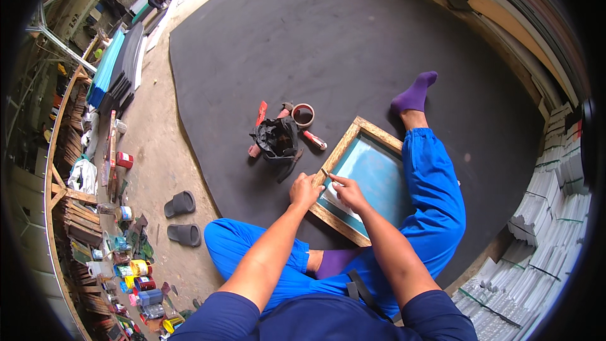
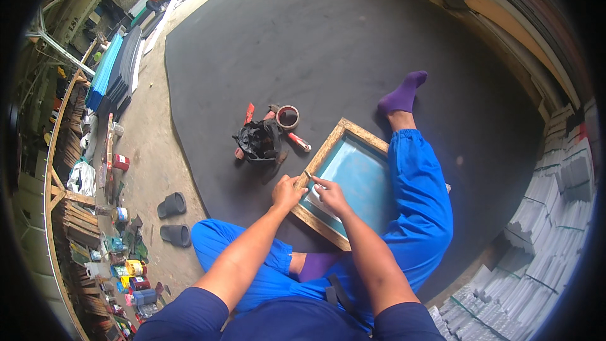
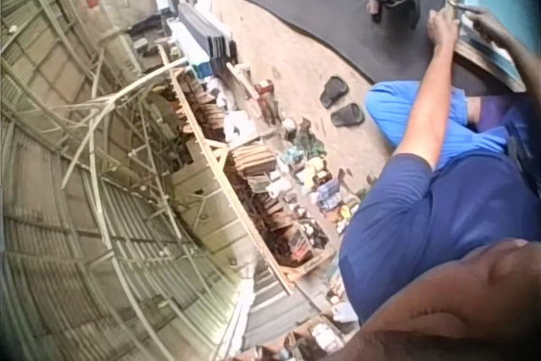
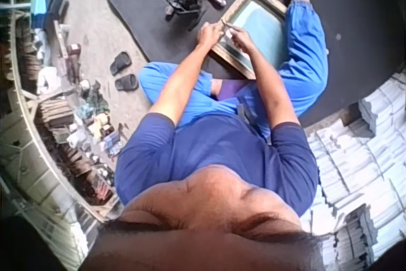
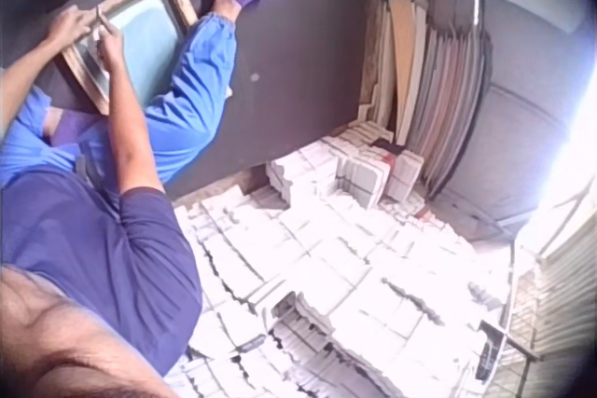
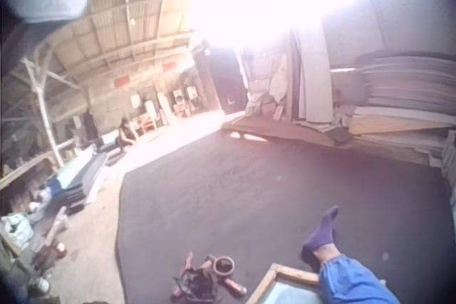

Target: The person sits on the floor and uses a small tool to scrape and clean the edges of a wooden frame containing a light blue surface. They repeatedly scrape along the corners and sides of the frame, removing material and occasionally wiping the tool.

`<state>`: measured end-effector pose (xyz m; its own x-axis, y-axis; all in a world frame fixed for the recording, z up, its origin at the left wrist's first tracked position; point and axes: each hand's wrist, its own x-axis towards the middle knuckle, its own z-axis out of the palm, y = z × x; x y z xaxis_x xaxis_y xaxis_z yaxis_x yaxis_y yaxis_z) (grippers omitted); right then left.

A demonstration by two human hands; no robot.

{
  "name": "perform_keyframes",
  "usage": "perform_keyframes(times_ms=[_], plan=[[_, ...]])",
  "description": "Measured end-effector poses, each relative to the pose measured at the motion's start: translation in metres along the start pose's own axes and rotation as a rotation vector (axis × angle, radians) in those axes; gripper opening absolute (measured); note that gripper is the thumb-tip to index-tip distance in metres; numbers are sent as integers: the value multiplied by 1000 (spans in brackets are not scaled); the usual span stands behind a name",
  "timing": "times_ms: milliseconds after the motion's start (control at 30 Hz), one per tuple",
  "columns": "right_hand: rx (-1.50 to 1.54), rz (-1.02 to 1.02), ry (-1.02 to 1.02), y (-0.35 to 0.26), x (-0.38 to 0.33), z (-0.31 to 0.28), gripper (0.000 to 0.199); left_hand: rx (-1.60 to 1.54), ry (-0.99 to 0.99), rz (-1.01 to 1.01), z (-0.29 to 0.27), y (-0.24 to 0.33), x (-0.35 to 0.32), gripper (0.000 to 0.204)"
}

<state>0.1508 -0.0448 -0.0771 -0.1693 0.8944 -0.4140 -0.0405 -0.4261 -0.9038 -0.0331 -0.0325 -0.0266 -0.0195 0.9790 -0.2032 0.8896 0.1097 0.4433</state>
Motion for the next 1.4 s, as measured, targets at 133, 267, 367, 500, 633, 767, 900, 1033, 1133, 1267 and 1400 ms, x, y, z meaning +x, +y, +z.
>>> perform_keyframes(times_ms=[133, 267, 367, 500, 633, 767, 900, 1033, 1133, 1267, 1400], plan=[[613, 538, -206, -40, -13, -7, 41, 17, -34, 2, -4, 1, -5, 59], [17, 206, -136, -27, -16, -6, 43, 35, -32, 46, 2, -6, -3, 58], [-231, 158, -132, -35, -26, -6, 44, 18, -36, 43, 3, -8, -4, 51], [-432, 21, -89, -44, -31, -9, 45, -10, -95, 19, 0, 1, -6, 48], [-597, -185, -59, -37, -20, -7, 45, -60, -64, -24, -5, -4, -22, 46], [-691, -203, -103, -46, -21, 7, 47, -94, -24, -47, -2, -22, -49, 48], [-823, -162, -150, -65, -38, 18, 46, -117, -25, -90, -6, -26, -57, 47], [-920, -146, -184, -75, -46, 15, 44, -111, -38, -108, -5, -24, -50, 49], [-913, -164, -160, -75, -50, 8, 44, -126, 120, -43, 7, -23, -48, 51], [-732, -221, -39, -58, -48, 1, 41, -179, 203, 6, 15, -21, -33, 50], [-913, -197, -20, -73, -58, 5, 39, -219, 220, 14, 25, -29, -33, 50]])
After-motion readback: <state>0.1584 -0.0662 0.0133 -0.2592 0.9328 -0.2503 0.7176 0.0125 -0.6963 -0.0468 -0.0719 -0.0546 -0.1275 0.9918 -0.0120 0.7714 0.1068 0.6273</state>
